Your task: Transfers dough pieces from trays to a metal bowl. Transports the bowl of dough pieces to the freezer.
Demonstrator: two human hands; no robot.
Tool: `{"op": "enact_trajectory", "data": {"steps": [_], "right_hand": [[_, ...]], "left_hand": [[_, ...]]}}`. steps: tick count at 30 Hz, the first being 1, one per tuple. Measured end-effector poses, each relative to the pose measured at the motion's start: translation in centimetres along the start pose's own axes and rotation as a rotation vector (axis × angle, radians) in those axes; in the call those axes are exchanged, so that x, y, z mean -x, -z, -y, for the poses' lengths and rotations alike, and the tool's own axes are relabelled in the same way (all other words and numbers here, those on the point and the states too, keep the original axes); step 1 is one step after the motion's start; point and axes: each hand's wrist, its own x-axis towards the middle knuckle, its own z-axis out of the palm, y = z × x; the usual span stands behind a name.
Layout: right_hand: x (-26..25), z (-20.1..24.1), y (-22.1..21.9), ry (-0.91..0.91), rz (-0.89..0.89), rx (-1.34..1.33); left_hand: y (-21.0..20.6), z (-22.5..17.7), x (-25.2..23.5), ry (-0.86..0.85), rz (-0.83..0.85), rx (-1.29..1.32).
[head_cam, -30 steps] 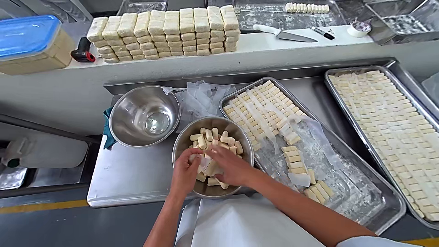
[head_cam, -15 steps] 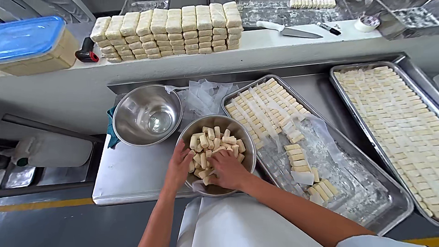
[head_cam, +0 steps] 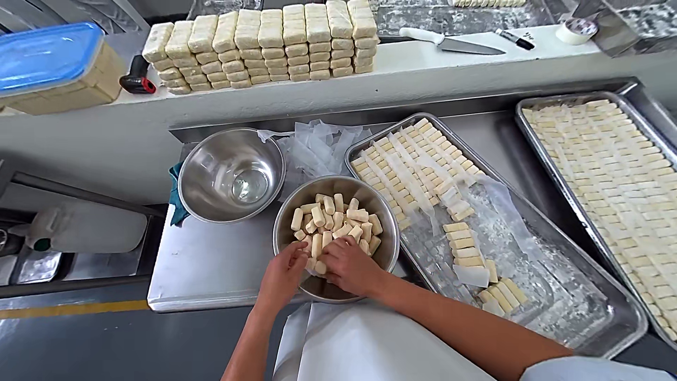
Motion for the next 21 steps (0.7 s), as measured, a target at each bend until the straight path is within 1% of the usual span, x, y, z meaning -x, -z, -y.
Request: {"op": "enact_trajectory", "data": {"steps": [2, 3, 5, 9, 12, 16, 21], "right_hand": [[-0.2, 0.6, 2.9, -0.229, 0.078, -0.305], [-0.1, 0.8, 3.9, -0.305, 0.085, -0.437], [-0.1, 0.8, 5.5, -0.362, 0.07, -0.576], [0.0, 0.2, 8.2, -0.355, 0.024, -0.583], [0.1, 0.1, 9.0, -0.386, -0.018, -0.603], [0.2, 0.3, 8.4, -0.466, -0.14, -0.638], [0.4, 0.8, 7.1, -0.451, -0.32, -0.373]], "left_hand": [[0.2, -0.6, 0.5, -0.071, 0.006, 0.193], [-0.1, -1.1, 0.6, -0.096, 0.023, 0.256], [-1.0, -2.3, 0.6, -0.157, 0.039, 0.333], [-2.7, -4.5, -0.1, -0.226, 0.039, 0.363], [-3.6, -5.9, -0.5, -0.225, -0.053, 0.3], [-4.5, -7.5, -0.6, -0.218, -0.164, 0.121], [-5.3, -7.7, -1.1, -0.303, -0.307, -0.013]]}}
